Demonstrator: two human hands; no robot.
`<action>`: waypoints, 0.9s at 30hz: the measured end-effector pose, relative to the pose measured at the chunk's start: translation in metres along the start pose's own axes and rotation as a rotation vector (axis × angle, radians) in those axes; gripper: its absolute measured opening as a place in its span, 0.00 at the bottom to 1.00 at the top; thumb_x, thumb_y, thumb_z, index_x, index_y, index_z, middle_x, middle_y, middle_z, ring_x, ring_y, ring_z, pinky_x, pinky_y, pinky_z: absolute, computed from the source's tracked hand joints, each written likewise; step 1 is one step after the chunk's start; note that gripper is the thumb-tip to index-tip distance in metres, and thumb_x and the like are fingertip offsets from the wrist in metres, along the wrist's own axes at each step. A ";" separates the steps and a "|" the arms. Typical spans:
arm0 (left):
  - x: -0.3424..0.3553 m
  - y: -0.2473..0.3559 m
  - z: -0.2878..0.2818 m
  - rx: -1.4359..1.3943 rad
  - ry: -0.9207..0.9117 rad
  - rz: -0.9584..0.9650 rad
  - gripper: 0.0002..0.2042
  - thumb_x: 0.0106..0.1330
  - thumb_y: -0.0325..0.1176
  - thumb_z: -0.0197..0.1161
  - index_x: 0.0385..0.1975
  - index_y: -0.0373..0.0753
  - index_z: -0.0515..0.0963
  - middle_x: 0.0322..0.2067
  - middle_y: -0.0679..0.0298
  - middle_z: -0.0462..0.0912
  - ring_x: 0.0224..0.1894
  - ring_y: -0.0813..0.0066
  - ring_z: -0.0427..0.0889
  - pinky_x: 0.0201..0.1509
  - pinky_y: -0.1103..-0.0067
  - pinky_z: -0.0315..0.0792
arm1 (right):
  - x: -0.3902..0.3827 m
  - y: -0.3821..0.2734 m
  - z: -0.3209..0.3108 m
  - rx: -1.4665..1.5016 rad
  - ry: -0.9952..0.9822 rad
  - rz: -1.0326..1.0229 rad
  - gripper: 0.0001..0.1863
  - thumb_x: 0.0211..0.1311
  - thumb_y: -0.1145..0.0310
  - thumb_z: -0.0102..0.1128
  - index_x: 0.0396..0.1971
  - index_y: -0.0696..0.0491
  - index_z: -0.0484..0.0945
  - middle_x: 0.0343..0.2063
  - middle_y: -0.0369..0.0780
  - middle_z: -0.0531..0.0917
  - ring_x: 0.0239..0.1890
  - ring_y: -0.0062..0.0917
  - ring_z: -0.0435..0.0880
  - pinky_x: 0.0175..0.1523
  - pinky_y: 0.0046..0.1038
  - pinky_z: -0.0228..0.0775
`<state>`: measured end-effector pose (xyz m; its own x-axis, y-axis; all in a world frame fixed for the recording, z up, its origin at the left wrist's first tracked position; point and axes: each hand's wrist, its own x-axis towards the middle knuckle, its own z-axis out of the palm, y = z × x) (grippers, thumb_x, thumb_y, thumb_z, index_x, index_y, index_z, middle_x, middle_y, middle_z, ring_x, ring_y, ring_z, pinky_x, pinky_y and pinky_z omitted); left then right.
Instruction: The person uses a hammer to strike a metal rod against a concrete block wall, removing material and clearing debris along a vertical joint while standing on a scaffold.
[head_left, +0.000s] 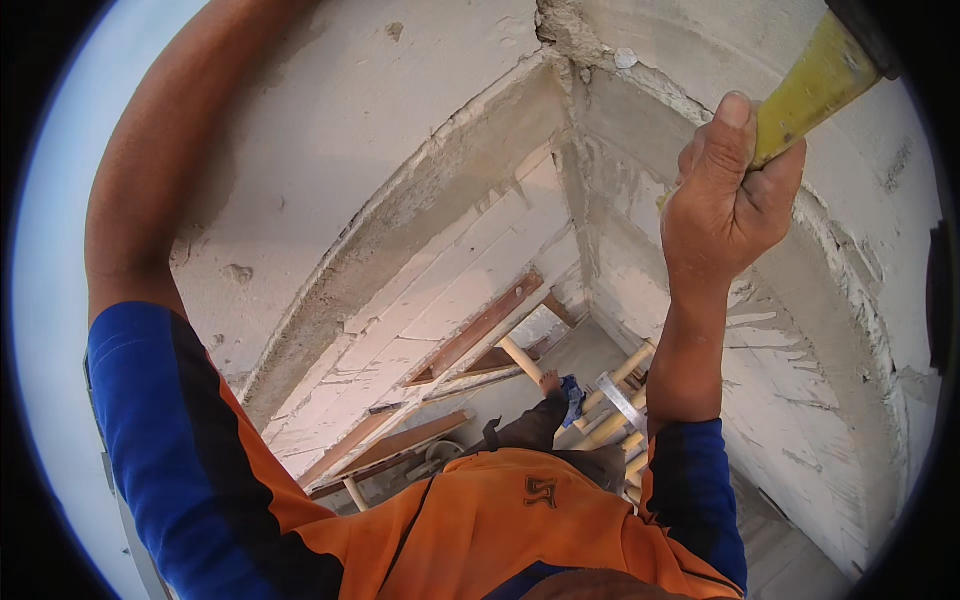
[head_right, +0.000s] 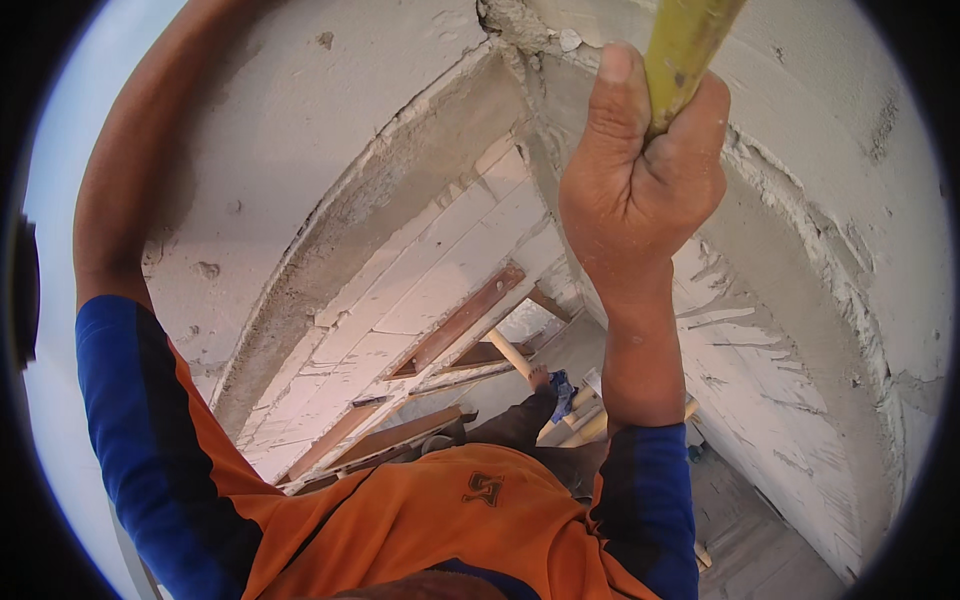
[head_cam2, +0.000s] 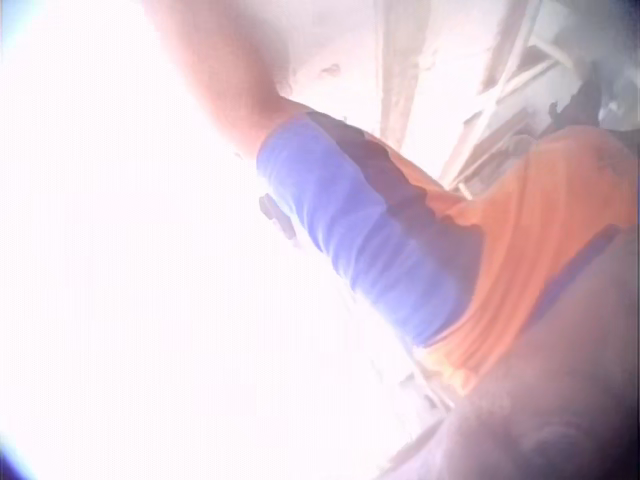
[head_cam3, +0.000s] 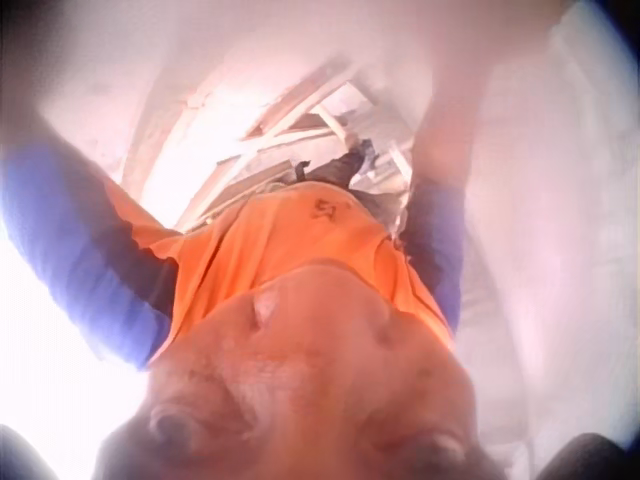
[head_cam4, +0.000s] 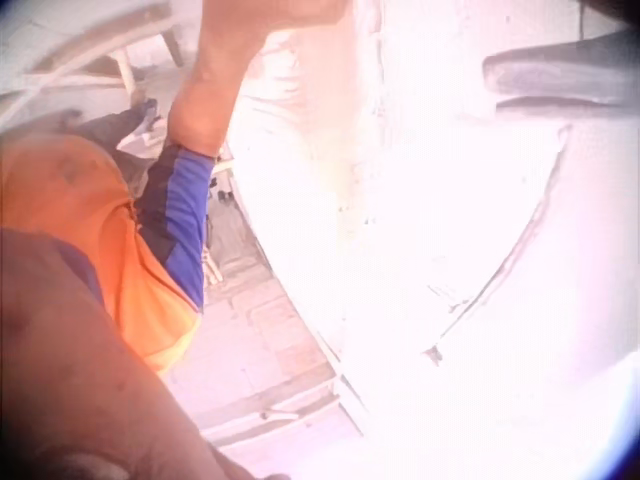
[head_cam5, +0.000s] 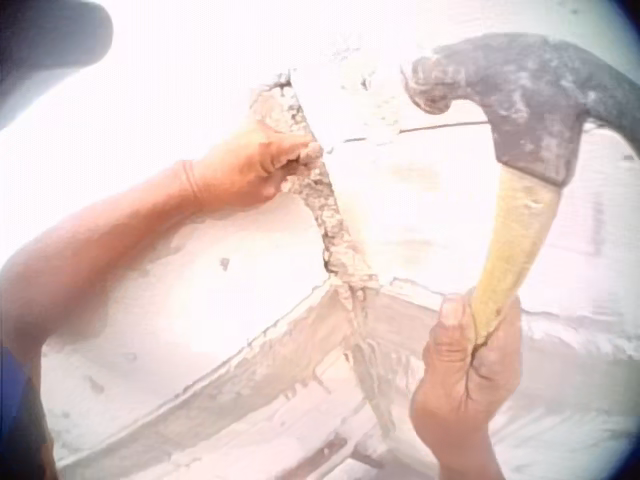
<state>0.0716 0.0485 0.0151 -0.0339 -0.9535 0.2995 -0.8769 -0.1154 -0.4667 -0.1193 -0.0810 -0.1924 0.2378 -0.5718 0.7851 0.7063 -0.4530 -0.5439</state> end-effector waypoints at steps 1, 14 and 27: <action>0.000 0.001 -0.002 0.019 0.016 -0.018 0.13 0.56 0.15 0.53 0.38 0.40 0.75 0.24 0.53 0.79 0.26 0.57 0.81 0.33 0.69 0.75 | -0.004 -0.007 0.004 0.035 0.039 -0.001 0.07 0.73 0.72 0.54 0.33 0.55 0.69 0.17 0.29 0.68 0.18 0.09 0.62 0.22 0.16 0.55; 0.009 -0.011 0.007 0.059 0.007 0.095 0.11 0.56 0.22 0.56 0.38 0.39 0.76 0.18 0.53 0.77 0.21 0.51 0.80 0.26 0.64 0.74 | 0.010 0.009 0.014 -0.185 -0.200 0.034 0.06 0.72 0.73 0.55 0.33 0.57 0.70 0.16 0.33 0.70 0.18 0.11 0.64 0.23 0.18 0.57; 0.006 -0.003 -0.004 0.283 -0.117 -0.095 0.12 0.51 0.24 0.60 0.36 0.43 0.78 0.23 0.54 0.82 0.27 0.53 0.82 0.33 0.62 0.76 | 0.019 0.014 0.007 0.015 0.049 -0.077 0.07 0.71 0.72 0.57 0.36 0.59 0.71 0.14 0.38 0.70 0.17 0.15 0.68 0.22 0.23 0.61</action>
<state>0.0716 0.0440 0.0217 0.1116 -0.9583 0.2631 -0.7049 -0.2630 -0.6587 -0.1007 -0.0938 -0.1826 0.1498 -0.5683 0.8091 0.7315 -0.4868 -0.4773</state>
